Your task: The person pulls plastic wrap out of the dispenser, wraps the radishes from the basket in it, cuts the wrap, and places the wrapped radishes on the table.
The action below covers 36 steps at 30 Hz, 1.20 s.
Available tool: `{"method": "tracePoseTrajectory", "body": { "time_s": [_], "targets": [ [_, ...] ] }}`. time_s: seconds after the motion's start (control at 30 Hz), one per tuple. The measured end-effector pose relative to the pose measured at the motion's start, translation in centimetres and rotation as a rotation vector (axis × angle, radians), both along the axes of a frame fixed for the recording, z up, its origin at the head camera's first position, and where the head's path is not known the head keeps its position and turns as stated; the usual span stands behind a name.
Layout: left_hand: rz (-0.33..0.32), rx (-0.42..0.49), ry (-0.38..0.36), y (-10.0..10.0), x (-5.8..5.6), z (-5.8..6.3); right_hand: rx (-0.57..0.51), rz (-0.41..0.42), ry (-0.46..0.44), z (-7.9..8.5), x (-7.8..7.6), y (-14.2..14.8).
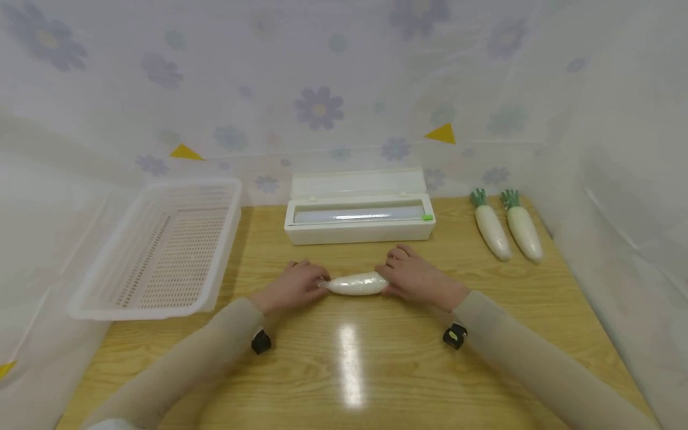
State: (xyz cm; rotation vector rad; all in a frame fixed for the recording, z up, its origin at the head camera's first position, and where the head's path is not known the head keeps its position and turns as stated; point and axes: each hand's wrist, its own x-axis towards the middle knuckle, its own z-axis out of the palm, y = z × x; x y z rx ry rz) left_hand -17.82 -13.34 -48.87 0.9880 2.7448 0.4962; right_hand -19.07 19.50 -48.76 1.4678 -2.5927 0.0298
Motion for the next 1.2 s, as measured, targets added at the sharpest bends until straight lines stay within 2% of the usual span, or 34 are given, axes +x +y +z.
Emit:
{"method": "tracePoseTrajectory", "body": {
  "time_s": [0.07,0.2,0.33,0.43,0.53,0.63,0.7,0.77,0.9,0.97,1.03,1.2],
  "targets": [
    [0.010,0.086,-0.112,-0.5,-0.4,0.0,0.003,0.001,0.004,0.0,0.0,0.1],
    [0.022,0.213,-0.264,-1.2,-1.0,0.2,0.007,0.009,0.010,-0.1,-0.1,0.2],
    [0.132,0.275,-0.369,-1.2,-0.9,0.7,0.028,0.003,0.028,-0.3,-0.1,0.1],
    [0.239,0.282,-0.377,-0.7,-0.6,1.1,0.054,-0.005,0.059,-0.4,0.1,-0.3],
    [0.312,0.231,-0.323,0.1,-0.2,1.5,0.072,0.000,0.097,-0.2,0.4,-0.8],
    [0.322,0.161,-0.252,0.8,0.3,1.9,0.077,0.008,0.124,-0.1,0.7,-1.2],
    [0.326,0.165,-0.259,1.2,0.5,2.2,0.079,0.007,0.133,-0.1,0.8,-1.3],
    [0.348,0.248,-0.358,1.2,0.4,2.1,0.078,0.004,0.142,0.0,0.8,-1.4],
    [0.416,0.495,-0.659,1.0,0.1,2.4,0.062,0.002,0.150,-0.1,0.8,-1.3],
    [0.418,0.568,-0.747,0.8,-0.1,2.6,0.049,0.000,0.145,-0.2,0.7,-1.3],
    [0.397,0.570,-0.729,0.7,-0.1,2.6,0.043,-0.002,0.137,-0.3,0.6,-1.2],
    [0.366,0.508,-0.504,0.9,0.1,1.2,0.047,-0.002,0.134,-0.4,0.5,-1.1]
  ]
}}
